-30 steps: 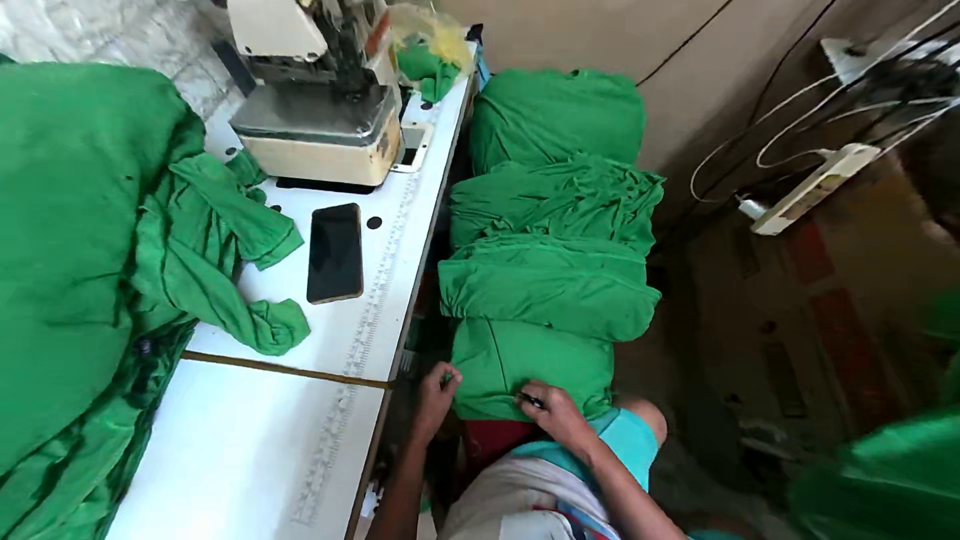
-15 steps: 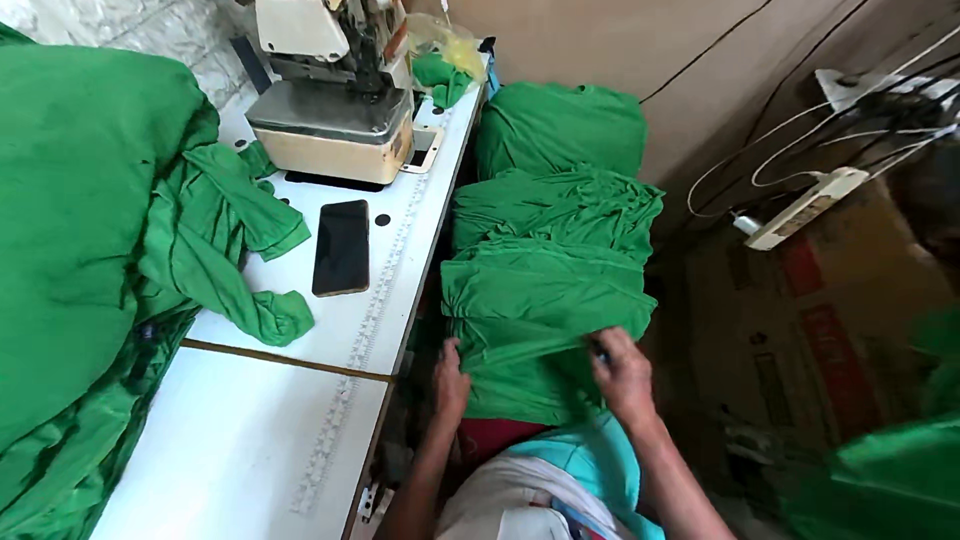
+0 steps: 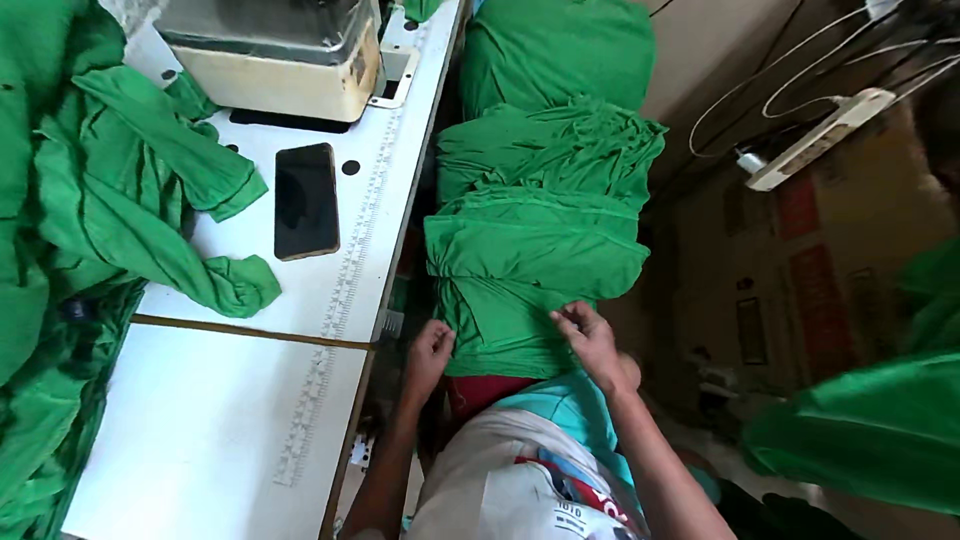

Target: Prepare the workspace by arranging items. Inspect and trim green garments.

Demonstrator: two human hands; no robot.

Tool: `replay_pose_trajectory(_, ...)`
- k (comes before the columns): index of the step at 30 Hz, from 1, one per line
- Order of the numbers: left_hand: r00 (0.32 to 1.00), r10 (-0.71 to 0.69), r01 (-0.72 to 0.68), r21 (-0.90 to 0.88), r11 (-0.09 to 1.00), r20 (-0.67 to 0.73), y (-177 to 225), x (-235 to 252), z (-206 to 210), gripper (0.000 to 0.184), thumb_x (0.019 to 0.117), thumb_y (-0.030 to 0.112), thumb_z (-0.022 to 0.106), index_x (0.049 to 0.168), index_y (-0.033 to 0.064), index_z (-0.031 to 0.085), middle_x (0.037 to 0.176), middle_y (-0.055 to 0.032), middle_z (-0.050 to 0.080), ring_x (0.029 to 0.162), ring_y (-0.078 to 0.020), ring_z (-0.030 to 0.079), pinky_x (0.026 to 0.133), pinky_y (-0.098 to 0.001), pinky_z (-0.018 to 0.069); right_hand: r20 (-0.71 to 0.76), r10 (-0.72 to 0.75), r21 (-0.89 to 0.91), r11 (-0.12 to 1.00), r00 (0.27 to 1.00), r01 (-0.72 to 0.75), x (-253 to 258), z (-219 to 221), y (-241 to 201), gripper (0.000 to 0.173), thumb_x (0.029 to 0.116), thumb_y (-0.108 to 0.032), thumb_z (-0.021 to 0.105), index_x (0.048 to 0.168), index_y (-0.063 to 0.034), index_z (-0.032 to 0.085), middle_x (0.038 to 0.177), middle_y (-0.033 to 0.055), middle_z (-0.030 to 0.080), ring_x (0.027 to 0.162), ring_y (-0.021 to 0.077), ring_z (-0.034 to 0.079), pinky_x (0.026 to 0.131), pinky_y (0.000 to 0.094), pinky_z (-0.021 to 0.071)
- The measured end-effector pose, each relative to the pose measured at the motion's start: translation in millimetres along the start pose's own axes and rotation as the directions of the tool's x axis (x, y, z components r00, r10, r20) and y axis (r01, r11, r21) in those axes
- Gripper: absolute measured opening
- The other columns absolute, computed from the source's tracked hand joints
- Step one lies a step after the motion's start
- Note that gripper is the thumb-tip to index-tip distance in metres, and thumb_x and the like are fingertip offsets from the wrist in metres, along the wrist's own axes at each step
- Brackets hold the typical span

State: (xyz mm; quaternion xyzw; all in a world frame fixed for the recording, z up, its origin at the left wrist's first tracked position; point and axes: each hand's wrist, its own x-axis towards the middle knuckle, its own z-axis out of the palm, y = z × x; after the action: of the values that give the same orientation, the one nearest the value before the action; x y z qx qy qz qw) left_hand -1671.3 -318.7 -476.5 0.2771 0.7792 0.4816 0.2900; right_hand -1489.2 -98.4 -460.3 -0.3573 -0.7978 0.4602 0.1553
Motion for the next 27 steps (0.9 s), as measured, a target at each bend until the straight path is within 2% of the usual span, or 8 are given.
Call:
replay_pose_trajectory(2, 0.991, 0.122, -0.118, -0.071, 0.99, 0.058, 5, 3, 13, 0.023, 0.0997, 0.014, 0.062, 0.113, -0.0047, 0.066, 0.098, -0.0125, 0.068, 0.081, -0.0128, 0.065, 0.074, -0.0288, 0.0564, 0.123, -0.029, 0.153, 0.988, 0.992, 0.01, 6, 20, -12, 0.025, 0.102, -0.017, 0.059, 0.111, 0.0064, 0.063, 0.096, 0.012, 0.067, 0.082, 0.0131, 0.064, 0.077, 0.0329, 0.0555)
replay_pose_trajectory(4, 0.967, 0.188, -0.195, 0.025, 0.981, 0.171, 11, 8, 26, 0.026, 0.0976, 0.012, 0.063, 0.118, -0.0034, 0.068, 0.114, -0.0174, 0.066, 0.094, -0.0188, 0.065, 0.085, -0.0313, 0.055, 0.221, -0.052, 0.254, 0.967, 0.974, -0.006, 10, 43, -19, 0.023, 0.1023, -0.016, 0.058, 0.11, 0.0056, 0.063, 0.093, 0.0081, 0.066, 0.079, 0.0096, 0.063, 0.074, 0.0287, 0.055)
replay_pose_trajectory(6, 0.955, 0.126, -0.182, 0.194, 0.964, 0.27, 9, 16, 36, 0.025, 0.0996, 0.01, 0.062, 0.118, -0.0049, 0.069, 0.125, -0.0236, 0.063, 0.109, -0.0299, 0.065, 0.098, -0.0402, 0.0533, 0.299, -0.032, 0.261, 0.964, 0.954, -0.05, 12, 66, -11, 0.026, 0.105, -0.02, 0.054, 0.112, 0.0035, 0.061, 0.089, 0.0053, 0.063, 0.075, 0.0085, 0.06, 0.072, 0.0274, 0.0524)
replay_pose_trajectory(7, 0.959, 0.099, -0.163, 0.23, 0.959, 0.267, 4, 19, 40, 0.022, 0.1001, 0.01, 0.061, 0.112, -0.0063, 0.07, 0.12, -0.0244, 0.065, 0.11, -0.032, 0.065, 0.101, -0.0424, 0.0519, 0.326, -0.005, 0.225, 0.972, 0.945, -0.072, 12, 74, -2, 0.029, 0.1058, -0.023, 0.053, 0.114, 0.0038, 0.061, 0.088, 0.0069, 0.063, 0.075, 0.0105, 0.06, 0.073, 0.0298, 0.0524)
replay_pose_trajectory(12, 0.953, 0.014, -0.076, 0.191, 0.979, 0.304, 1, 30, 30, 0.027, 0.1049, 0.015, 0.056, 0.111, -0.0088, 0.066, 0.115, -0.0237, 0.066, 0.1, -0.0279, 0.068, 0.093, -0.0395, 0.0554, 0.357, 0.071, 0.178, 0.974, 0.931, -0.142, 10, 77, 6, 0.038, 0.1106, -0.028, 0.034, 0.124, 0.0023, 0.052, 0.082, 0.0036, 0.059, 0.067, 0.0104, 0.054, 0.066, 0.0298, 0.0466)
replay_pose_trajectory(15, 0.941, 0.017, -0.083, 0.181, 0.98, 0.339, -2, 32, 28, 0.029, 0.1068, 0.017, 0.052, 0.112, -0.0091, 0.064, 0.118, -0.024, 0.063, 0.1, -0.0281, 0.067, 0.092, -0.0395, 0.0554, 0.398, 0.062, 0.194, 0.97, 0.915, -0.15, 8, 71, 7, 0.032, 0.1093, -0.027, 0.039, 0.12, 0.0008, 0.051, 0.083, 0.0024, 0.057, 0.067, 0.0095, 0.053, 0.065, 0.0282, 0.047)
replay_pose_trajectory(20, 0.938, 0.037, -0.111, 0.199, 0.974, 0.344, -5, 32, 31, 0.029, 0.1079, 0.016, 0.048, 0.111, -0.0092, 0.062, 0.118, -0.0243, 0.061, 0.099, -0.0285, 0.065, 0.091, -0.039, 0.0545, 0.512, 0.052, 0.026, 0.997, 0.858, -0.076, 8, 67, 8, 0.033, 0.1056, -0.027, 0.052, 0.119, 0.0025, 0.056, 0.088, 0.0099, 0.061, 0.075, 0.0169, 0.059, 0.075, 0.037, 0.0517)
replay_pose_trajectory(27, 0.935, 0.041, -0.124, 0.215, 0.969, 0.352, -2, 35, 32, 0.031, 0.1092, 0.017, 0.046, 0.115, -0.0086, 0.063, 0.123, -0.0242, 0.059, 0.097, -0.0264, 0.066, 0.088, -0.0364, 0.0566, 0.581, 0.119, -0.268, 0.962, 0.805, 0.051, 10, 63, -12, 0.039, 0.107, -0.038, 0.051, 0.122, -0.0021, 0.058, 0.098, 0.0175, 0.067, 0.093, 0.0333, 0.067, 0.087, 0.0556, 0.0513)
